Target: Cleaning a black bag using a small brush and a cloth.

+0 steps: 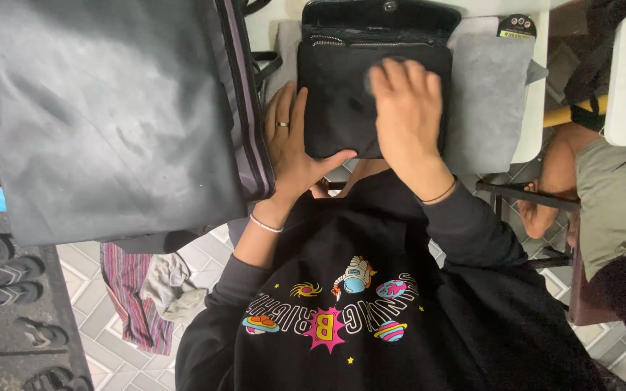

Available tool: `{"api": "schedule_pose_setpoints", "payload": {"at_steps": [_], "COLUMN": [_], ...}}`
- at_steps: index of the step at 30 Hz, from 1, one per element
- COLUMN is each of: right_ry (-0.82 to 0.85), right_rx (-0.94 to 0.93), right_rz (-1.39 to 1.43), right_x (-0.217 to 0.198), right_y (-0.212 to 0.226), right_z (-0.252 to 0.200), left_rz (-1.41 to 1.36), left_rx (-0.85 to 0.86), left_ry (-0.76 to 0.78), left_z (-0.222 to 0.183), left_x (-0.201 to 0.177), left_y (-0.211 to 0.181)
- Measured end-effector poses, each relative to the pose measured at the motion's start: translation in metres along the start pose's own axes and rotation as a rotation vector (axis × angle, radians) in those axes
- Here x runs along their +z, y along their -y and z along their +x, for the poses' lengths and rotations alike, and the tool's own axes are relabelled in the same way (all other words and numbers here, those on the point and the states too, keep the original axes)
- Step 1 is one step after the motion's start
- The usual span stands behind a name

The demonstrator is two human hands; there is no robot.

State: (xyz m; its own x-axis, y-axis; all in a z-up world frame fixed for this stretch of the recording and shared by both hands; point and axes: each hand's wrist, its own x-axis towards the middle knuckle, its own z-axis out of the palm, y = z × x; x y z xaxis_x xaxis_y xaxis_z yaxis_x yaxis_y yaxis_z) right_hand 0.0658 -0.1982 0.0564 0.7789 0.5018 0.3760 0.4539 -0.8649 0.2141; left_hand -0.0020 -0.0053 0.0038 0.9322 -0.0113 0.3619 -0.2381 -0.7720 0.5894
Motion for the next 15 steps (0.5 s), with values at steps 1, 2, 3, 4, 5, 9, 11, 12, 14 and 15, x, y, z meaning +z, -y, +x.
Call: {"api": "schedule_pose_setpoints", "payload": {"at_steps": [1, 2, 3, 4, 5, 9, 11, 12, 14, 15], "right_ry": [-0.007, -0.005, -0.024, -0.046, -0.046, -0.011, -0.040, -0.069, -0.098, -0.093], "right_rx": [0.063, 0.067, 0.120, 0.172, 0.174, 0.079, 0.034, -0.069, -0.171, -0.187], "right_rz": [-0.116, -0.121, -0.093, -0.063, -0.067, 0.012, 0.067, 0.199, 0.331, 0.333], "right_x": [-0.001, -0.001, 0.000, 0.001, 0.005, 0.024, 0.028, 0.027, 0.022, 0.018], "right_y": [-0.006, -0.004, -0.002, 0.000, 0.009, 0.056, 0.070, 0.072, 0.071, 0.067], "right_z": [-0.002, 0.002, 0.007, 0.012, 0.016, 0.027, 0.033, 0.036, 0.038, 0.037], "left_rz": [0.005, 0.000, 0.002, 0.007, 0.004, -0.032, -0.062, -0.033, -0.004, 0.015], "left_rx": [0.003, 0.007, 0.004, 0.001, 0.004, -0.003, 0.000, 0.014, 0.030, 0.045], "left_ry": [-0.004, -0.002, 0.009, 0.020, 0.020, 0.008, 0.026, 0.016, 0.007, -0.005], "left_z": [0.001, 0.001, 0.002, 0.003, 0.002, -0.001, -0.002, -0.003, 0.000, 0.005], "left_x": [0.001, 0.000, -0.002, -0.003, -0.001, 0.004, 0.006, 0.007, 0.000, -0.007], "left_y": [0.000, -0.001, -0.002, -0.003, -0.003, 0.002, 0.005, 0.005, -0.001, -0.008]}}
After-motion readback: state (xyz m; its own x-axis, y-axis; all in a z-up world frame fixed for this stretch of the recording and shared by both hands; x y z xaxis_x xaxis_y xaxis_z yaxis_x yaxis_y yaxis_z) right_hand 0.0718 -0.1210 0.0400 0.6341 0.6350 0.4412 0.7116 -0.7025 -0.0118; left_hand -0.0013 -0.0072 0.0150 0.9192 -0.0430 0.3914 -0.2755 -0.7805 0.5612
